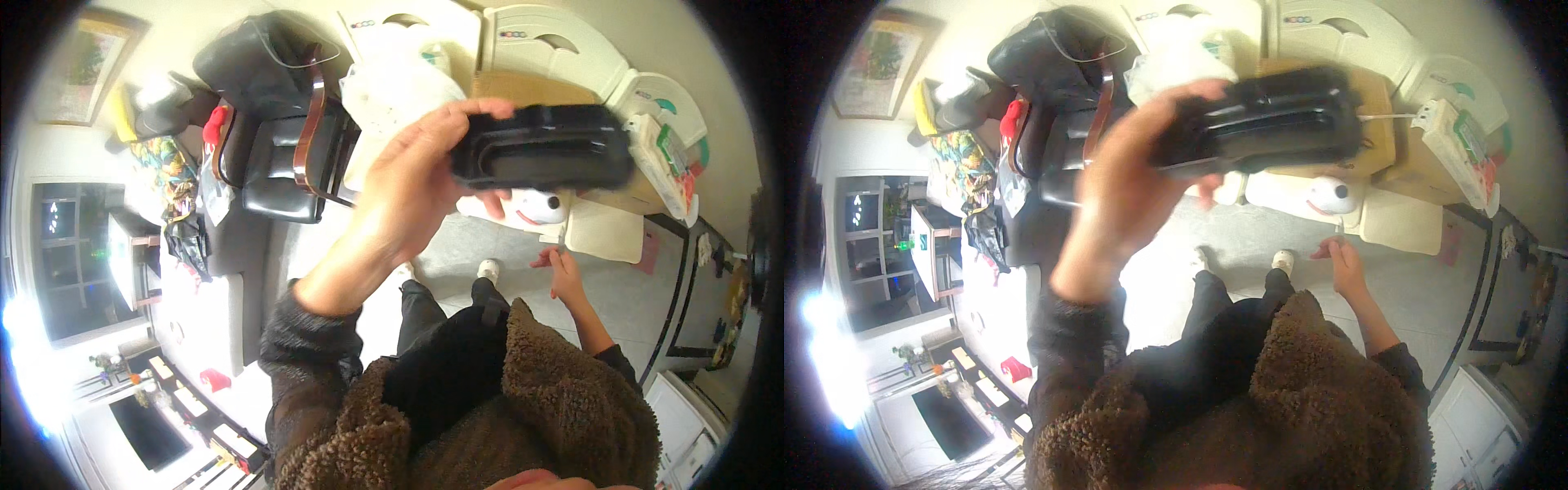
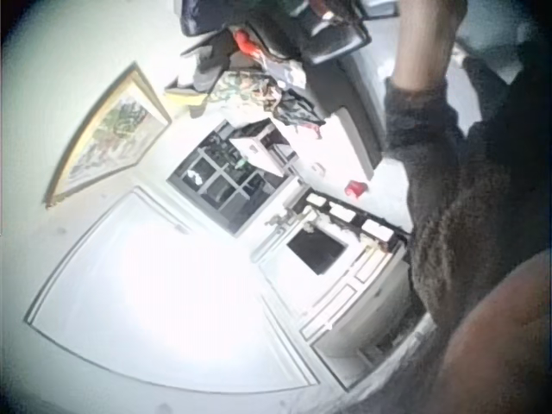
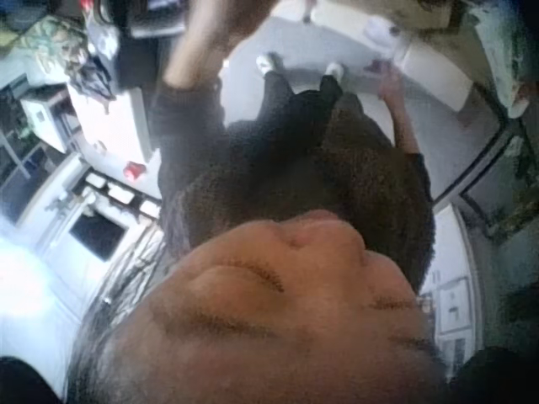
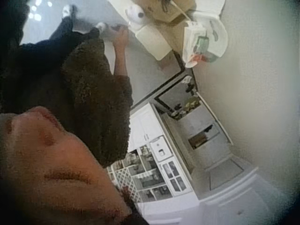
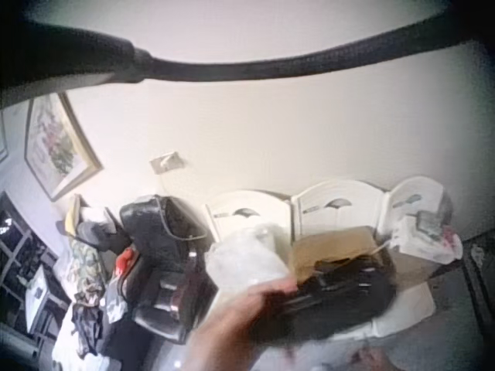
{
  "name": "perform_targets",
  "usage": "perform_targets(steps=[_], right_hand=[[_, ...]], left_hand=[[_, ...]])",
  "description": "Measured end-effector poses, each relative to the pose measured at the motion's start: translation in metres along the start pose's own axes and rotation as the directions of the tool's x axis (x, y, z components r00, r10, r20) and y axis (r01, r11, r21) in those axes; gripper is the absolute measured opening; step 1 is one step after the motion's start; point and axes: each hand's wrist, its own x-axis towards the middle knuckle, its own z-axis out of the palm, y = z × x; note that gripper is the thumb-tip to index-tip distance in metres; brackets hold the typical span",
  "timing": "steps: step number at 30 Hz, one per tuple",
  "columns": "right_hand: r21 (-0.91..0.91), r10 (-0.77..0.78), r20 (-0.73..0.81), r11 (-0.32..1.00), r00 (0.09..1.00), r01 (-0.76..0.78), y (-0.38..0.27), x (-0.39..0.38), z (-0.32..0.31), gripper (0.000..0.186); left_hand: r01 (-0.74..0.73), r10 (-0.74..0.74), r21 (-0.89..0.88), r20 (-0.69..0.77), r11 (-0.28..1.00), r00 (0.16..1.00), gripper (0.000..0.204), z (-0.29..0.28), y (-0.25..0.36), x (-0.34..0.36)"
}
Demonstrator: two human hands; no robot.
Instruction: The person sits on a stool and uses a small knife to peel ginger pieces from a bowl, placing the peeled ginger into a plastic bag on the floor.
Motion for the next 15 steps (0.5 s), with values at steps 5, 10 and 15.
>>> perform_targets(steps=[5, 10, 15], right_hand=[[0.037, -0.035, 0.005, 0.999, 0.999, 0.035, 0.107, 0.056, -0.106, 0.036], [0.116, -0.089, -0.071, 0.989, 0.994, 0.096, 0.163, 0.033, -0.267, 0.037], [0.188, -0.076, -0.121, 0.977, 0.99, 0.098, 0.204, 0.038, -0.317, 0.033]], left_hand=[[0.178, -0.115, 0.128, -0.392, 0.976, 0.913, 0.031, -0.087, -0.29, 0.15], [0.31, -0.075, 0.236, -0.674, 0.921, 0.735, 0.027, -0.02, -0.479, 0.292], [0.281, 0.111, 0.404, -0.717, 0.87, 0.688, 0.024, -0.003, -0.541, 0.374]])
